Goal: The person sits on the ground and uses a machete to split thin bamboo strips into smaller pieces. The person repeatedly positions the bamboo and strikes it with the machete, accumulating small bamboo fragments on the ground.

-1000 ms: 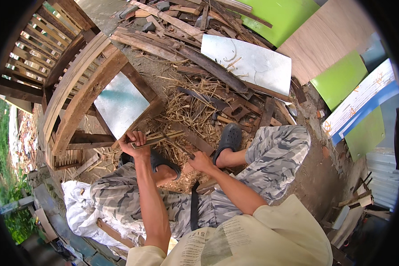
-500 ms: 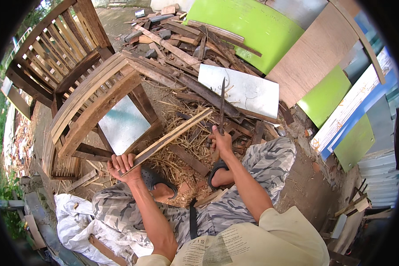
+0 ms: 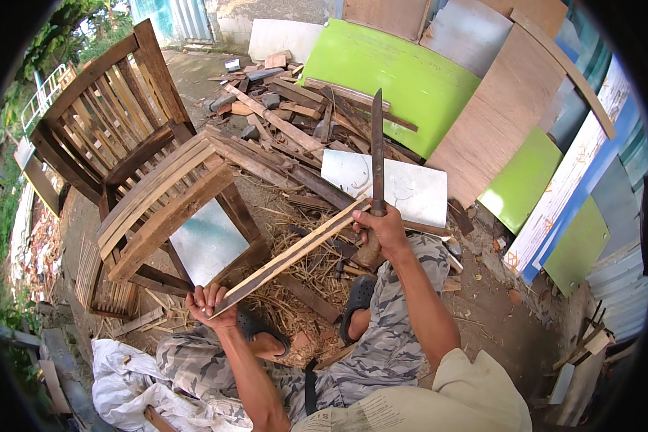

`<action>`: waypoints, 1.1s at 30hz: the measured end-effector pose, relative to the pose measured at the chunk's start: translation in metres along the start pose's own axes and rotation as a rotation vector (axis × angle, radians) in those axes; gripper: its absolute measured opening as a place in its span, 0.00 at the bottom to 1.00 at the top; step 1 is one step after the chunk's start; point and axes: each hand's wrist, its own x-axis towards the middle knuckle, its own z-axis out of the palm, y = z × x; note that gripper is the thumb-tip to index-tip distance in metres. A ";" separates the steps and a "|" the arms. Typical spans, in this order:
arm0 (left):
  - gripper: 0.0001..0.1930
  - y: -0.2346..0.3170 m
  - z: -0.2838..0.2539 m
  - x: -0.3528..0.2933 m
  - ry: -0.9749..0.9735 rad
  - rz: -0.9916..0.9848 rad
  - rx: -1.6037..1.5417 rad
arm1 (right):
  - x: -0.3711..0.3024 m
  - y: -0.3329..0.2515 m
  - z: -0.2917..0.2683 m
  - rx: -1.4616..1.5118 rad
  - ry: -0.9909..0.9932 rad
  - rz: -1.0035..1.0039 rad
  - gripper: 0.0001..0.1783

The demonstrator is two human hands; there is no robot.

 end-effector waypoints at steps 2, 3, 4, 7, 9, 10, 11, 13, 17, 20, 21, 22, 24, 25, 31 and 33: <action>0.16 0.021 -0.003 -0.009 0.265 -0.020 0.358 | 0.002 0.002 -0.003 -0.038 -0.069 -0.044 0.23; 0.16 0.036 -0.004 -0.011 0.332 -0.098 0.556 | 0.007 0.008 -0.009 -0.044 -0.076 -0.071 0.23; 0.17 0.053 -0.006 -0.013 0.404 -0.176 0.757 | 0.011 0.016 -0.013 -0.049 -0.084 -0.092 0.22; 0.26 0.061 0.024 -0.005 0.418 -0.182 1.326 | 0.013 0.020 -0.011 -0.059 -0.122 -0.116 0.18; 0.26 0.026 0.058 0.010 0.373 -0.274 1.673 | 0.012 0.023 -0.011 -0.100 -0.206 -0.096 0.16; 0.23 0.000 0.064 0.017 0.305 -0.325 1.688 | 0.014 0.026 -0.009 -0.090 -0.214 -0.097 0.16; 0.22 -0.023 0.060 0.022 0.207 -0.354 1.687 | 0.014 0.029 -0.002 -0.076 -0.232 -0.098 0.15; 0.23 -0.079 0.056 0.029 -0.001 -0.426 1.728 | 0.014 0.030 0.009 -0.062 -0.288 -0.088 0.14; 0.25 -0.152 0.041 0.034 0.006 -0.584 1.529 | 0.003 0.037 0.033 -0.042 -0.375 -0.049 0.12; 0.23 -0.171 0.049 0.031 0.088 -0.706 1.403 | 0.008 0.049 0.036 -0.272 -0.339 -0.177 0.12; 0.22 -0.173 0.055 0.031 0.133 -0.752 1.363 | 0.009 0.049 0.035 -0.397 -0.310 -0.289 0.13; 0.22 -0.172 0.055 0.029 0.106 -0.708 1.407 | 0.007 0.045 0.036 -0.415 -0.313 -0.290 0.13; 0.21 -0.168 0.054 0.025 0.051 -0.622 1.494 | 0.004 0.040 0.038 -0.451 -0.318 -0.291 0.13; 0.21 -0.168 0.054 0.025 0.043 -0.601 1.518 | 0.004 0.040 0.038 -0.431 -0.317 -0.289 0.13; 0.19 -0.170 0.050 0.027 -0.017 -0.475 1.715 | 0.005 0.041 0.037 -0.414 -0.275 -0.234 0.14; 0.18 -0.169 0.044 0.028 -0.033 -0.503 1.725 | 0.007 0.043 0.033 -0.451 -0.287 -0.239 0.13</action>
